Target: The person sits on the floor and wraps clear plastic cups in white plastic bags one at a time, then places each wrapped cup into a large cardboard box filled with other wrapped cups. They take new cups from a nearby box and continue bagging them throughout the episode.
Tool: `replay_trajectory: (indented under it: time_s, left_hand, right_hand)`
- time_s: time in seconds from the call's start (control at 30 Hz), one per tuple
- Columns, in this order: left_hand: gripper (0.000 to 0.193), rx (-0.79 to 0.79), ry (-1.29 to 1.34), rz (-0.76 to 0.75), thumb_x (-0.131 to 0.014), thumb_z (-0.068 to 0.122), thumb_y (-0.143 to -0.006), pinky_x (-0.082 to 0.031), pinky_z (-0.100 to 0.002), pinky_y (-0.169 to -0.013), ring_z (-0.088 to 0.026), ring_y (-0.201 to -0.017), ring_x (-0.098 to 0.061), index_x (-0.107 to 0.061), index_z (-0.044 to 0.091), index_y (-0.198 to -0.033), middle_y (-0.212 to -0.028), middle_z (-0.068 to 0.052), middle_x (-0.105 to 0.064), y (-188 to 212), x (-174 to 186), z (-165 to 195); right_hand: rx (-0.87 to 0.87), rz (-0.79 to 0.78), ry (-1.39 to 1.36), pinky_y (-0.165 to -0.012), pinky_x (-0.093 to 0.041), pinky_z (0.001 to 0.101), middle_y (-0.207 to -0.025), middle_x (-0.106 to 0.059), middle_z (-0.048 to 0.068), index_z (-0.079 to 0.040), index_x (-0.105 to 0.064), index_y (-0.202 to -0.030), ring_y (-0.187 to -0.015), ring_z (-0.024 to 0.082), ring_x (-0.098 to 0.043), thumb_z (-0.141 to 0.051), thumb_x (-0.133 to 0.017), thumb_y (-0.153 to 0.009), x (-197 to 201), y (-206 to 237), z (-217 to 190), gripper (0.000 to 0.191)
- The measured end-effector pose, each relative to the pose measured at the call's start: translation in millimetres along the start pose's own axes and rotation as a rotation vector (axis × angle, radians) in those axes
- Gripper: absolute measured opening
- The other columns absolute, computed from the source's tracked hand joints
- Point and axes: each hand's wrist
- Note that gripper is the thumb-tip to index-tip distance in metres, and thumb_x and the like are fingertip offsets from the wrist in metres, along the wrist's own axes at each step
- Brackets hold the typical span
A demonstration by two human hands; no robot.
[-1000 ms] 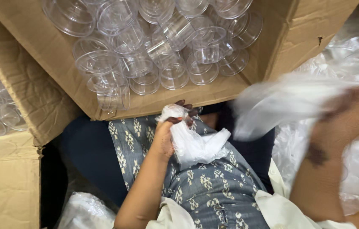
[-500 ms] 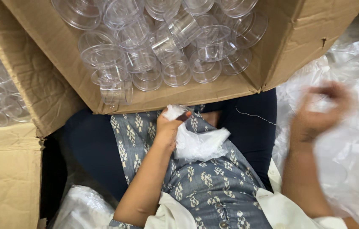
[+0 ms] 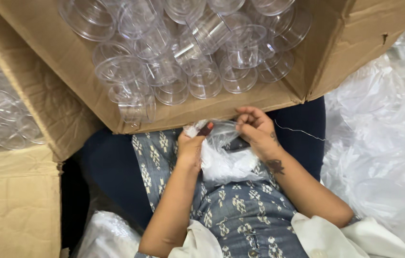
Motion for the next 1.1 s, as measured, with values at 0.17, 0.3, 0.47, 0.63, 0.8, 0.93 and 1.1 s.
replay_trajectory:
  time_s: [0.17,0.3,0.47,0.63,0.8,0.93,1.1]
  left_hand:
    - [0.037,-0.119,-0.214,-0.080,-0.070,-0.026,-0.081,-0.055,-0.033,-0.093,-0.022,-0.098,-0.069,-0.068,-0.008,-0.114,-0.108,-0.012,-0.072,1,3,-8]
    - [0.039,-0.072,-0.098,-0.074,-0.063,-0.020,-0.079,-0.057,-0.033,-0.092,-0.021,-0.097,-0.072,-0.069,-0.005,-0.114,-0.109,-0.011,-0.074,6,3,-6]
    - [0.037,-0.114,-0.050,0.021,-0.063,-0.016,-0.084,-0.055,-0.030,-0.096,-0.019,-0.101,-0.072,-0.070,-0.008,-0.119,-0.115,-0.014,-0.075,3,-1,-4]
    - [0.038,-0.109,-0.114,0.008,-0.064,-0.019,-0.076,-0.059,-0.032,-0.092,-0.022,-0.096,-0.075,-0.069,-0.008,-0.112,-0.108,-0.016,-0.075,5,1,0]
    - [0.030,-0.114,-0.263,-0.019,-0.070,-0.012,-0.082,-0.054,-0.027,-0.079,-0.017,-0.085,-0.069,-0.073,-0.009,-0.111,-0.099,-0.011,-0.075,11,1,-7]
    - [0.013,-0.071,-0.245,-0.007,-0.073,-0.003,-0.093,-0.044,-0.026,-0.065,-0.013,-0.073,-0.057,-0.072,-0.007,-0.105,-0.088,-0.005,-0.068,9,0,-12]
    - [0.020,0.059,-0.104,0.057,-0.062,0.004,-0.086,-0.054,-0.025,-0.078,-0.011,-0.083,-0.069,-0.072,0.002,-0.104,-0.093,-0.001,-0.074,11,2,-11]
  right_hand:
    - [-0.089,-0.054,0.324,-0.090,-0.056,0.0237,-0.108,-0.076,0.005,0.000,-0.060,-0.134,-0.100,0.010,-0.070,-0.007,-0.074,-0.090,-17,6,1,0.046]
    - [-0.085,-0.043,0.376,-0.081,-0.059,0.0245,-0.105,-0.078,0.003,0.002,-0.069,-0.122,-0.091,0.010,-0.071,-0.014,-0.071,-0.094,-25,5,5,0.032]
    - [-0.075,0.007,0.527,-0.070,-0.052,0.0242,-0.094,-0.075,0.006,0.004,-0.075,-0.112,-0.080,0.009,-0.065,-0.013,-0.077,-0.095,-18,8,7,0.024]
    - [0.055,-0.104,0.536,-0.078,-0.052,0.0199,-0.097,-0.068,-0.004,-0.004,-0.068,-0.117,-0.088,0.003,-0.062,-0.015,-0.076,-0.090,-24,9,6,0.031]
    - [0.008,-0.052,0.640,-0.070,-0.049,0.0202,-0.087,-0.070,-0.003,-0.001,-0.075,-0.105,-0.078,0.004,-0.059,-0.018,-0.075,-0.095,-30,10,3,0.020]
    - [-0.032,-0.029,0.566,-0.064,-0.044,0.0199,-0.081,-0.064,-0.006,-0.002,-0.072,-0.100,-0.073,0.002,-0.052,-0.024,-0.071,-0.098,-23,11,4,0.022]
    - [-0.089,0.015,0.499,-0.062,-0.040,0.0205,-0.077,-0.060,-0.007,-0.003,-0.070,-0.091,-0.070,0.002,-0.048,-0.030,-0.067,-0.102,-14,6,13,0.030]
Point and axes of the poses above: each hand's wrist, its own y-axis away from the middle knuckle, its own x-axis out of the back of the hand, z = x × y
